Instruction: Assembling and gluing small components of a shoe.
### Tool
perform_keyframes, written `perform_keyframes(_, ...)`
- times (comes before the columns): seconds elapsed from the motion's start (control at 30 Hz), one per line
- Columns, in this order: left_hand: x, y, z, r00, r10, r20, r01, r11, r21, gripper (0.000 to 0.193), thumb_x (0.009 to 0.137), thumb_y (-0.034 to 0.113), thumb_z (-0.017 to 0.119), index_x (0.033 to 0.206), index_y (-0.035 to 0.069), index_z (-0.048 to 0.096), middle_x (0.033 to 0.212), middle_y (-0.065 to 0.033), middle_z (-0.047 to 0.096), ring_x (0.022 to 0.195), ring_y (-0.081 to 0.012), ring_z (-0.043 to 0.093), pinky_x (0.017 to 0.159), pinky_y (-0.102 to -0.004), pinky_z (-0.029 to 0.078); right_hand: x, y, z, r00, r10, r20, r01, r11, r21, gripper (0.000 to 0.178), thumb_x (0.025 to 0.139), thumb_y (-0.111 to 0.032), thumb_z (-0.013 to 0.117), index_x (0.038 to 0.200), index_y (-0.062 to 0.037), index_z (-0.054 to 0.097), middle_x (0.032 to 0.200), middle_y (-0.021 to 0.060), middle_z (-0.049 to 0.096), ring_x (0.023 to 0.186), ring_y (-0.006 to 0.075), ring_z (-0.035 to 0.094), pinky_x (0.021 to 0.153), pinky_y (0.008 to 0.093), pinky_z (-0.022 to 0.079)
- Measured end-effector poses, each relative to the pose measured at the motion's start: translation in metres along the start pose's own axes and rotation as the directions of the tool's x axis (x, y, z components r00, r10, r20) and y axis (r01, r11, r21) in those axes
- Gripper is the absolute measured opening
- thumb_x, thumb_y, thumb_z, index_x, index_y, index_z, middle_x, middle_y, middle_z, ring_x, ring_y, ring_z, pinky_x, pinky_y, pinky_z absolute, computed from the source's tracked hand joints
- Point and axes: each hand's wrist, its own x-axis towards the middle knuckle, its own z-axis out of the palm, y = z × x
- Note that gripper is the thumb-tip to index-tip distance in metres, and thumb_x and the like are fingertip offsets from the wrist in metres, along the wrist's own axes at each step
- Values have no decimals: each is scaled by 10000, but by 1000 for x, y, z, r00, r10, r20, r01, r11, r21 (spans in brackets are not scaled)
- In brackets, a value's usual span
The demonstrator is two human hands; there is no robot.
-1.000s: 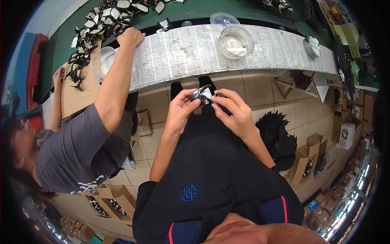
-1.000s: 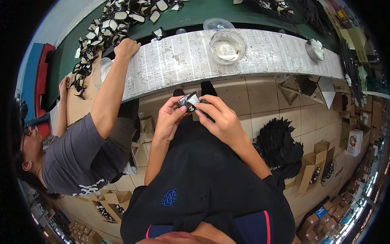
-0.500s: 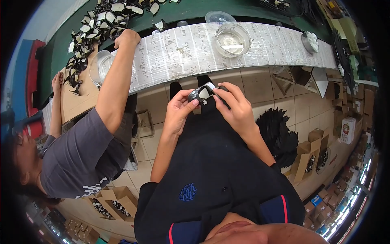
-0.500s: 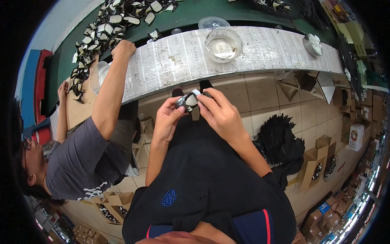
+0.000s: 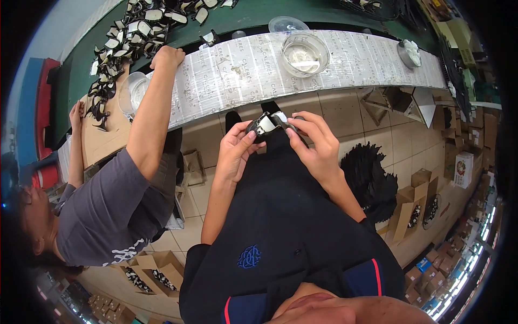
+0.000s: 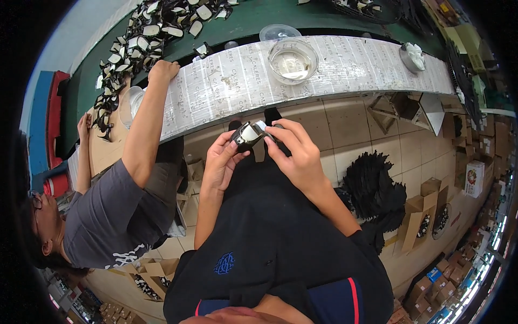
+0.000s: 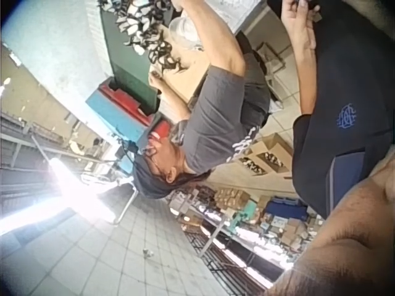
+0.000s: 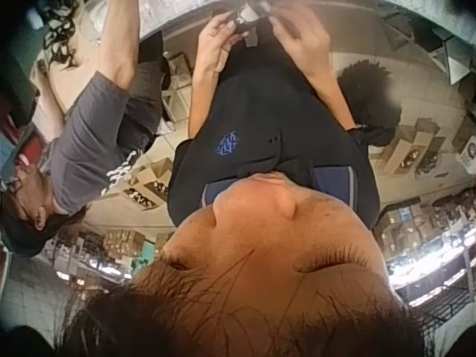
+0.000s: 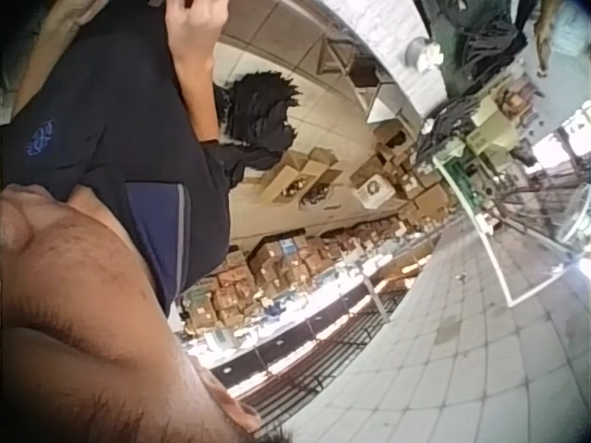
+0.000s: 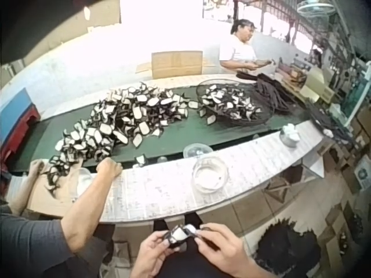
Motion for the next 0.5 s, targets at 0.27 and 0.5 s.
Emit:
perform_keyframes(0.27, -1, -3, 0, 1000, 16, 23, -16, 1000, -25, 307, 958, 139, 609, 1221, 3, 529, 1110, -100, 650, 959, -159, 659, 843, -318, 585, -9, -7, 10, 999, 20, 46, -24, 996, 92, 249, 793, -10, 742, 1031, -7, 669, 1062, 141, 625, 893, 264, 662, 746, 326, 555)
perform_keyframes(0.5, -3, -3, 1, 1000, 26, 16, -26, 999, -30, 298, 962, 137, 602, 1221, 7, 530, 1118, -93, 646, 964, -152, 657, 845, -325, 586, -11, -6, 10, 998, -13, 56, 11, 999, 47, 261, 790, -6, 741, 1039, -9, 664, 1059, 140, 622, 895, 276, 659, 740, 332, 556)
